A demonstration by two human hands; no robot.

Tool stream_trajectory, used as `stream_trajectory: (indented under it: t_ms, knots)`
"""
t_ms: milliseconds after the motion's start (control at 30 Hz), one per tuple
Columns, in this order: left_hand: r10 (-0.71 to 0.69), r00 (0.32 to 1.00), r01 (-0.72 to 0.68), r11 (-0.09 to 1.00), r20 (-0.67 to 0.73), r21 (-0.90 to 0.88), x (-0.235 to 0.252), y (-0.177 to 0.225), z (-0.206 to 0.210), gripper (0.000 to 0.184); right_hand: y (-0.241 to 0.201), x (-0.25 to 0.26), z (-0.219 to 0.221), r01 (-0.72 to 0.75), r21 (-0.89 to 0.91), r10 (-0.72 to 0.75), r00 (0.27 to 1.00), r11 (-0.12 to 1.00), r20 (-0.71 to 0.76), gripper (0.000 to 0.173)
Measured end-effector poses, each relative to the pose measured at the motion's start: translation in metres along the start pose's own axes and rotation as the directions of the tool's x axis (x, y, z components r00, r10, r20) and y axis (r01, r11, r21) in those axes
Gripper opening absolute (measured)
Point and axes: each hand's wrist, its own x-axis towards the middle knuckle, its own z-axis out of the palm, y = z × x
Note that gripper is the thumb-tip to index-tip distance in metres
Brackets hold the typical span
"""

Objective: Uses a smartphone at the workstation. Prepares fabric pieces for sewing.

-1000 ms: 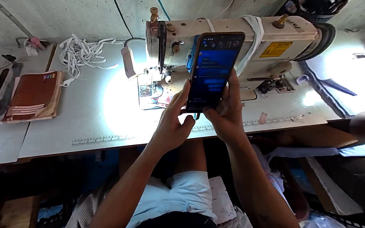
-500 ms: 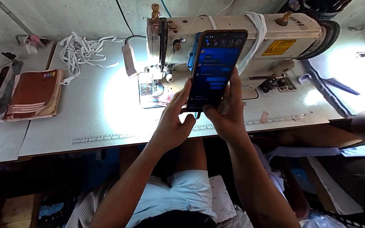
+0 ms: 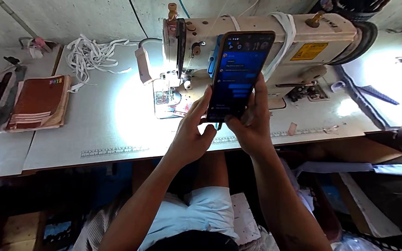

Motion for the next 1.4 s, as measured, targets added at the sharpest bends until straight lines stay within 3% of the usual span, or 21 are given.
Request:
stream_trajectory:
  t_ms: [1100,1400]
  knots:
    - [-0.001,1.0,0.001,1.0,0.012,0.006,0.0004,0.0033,0.0009,0.08,-0.0009,-0.0013,-0.0019,0.005,0.011,-0.005,1.0,1.0,-0.002,0.101]
    - [-0.008,1.0,0.008,1.0,0.011,-0.02,-0.0003,0.0047,0.0018,0.081,-0.0031,-0.0014,-0.0011,0.002,0.026,-0.002,1.0,1.0,-0.008,0.092]
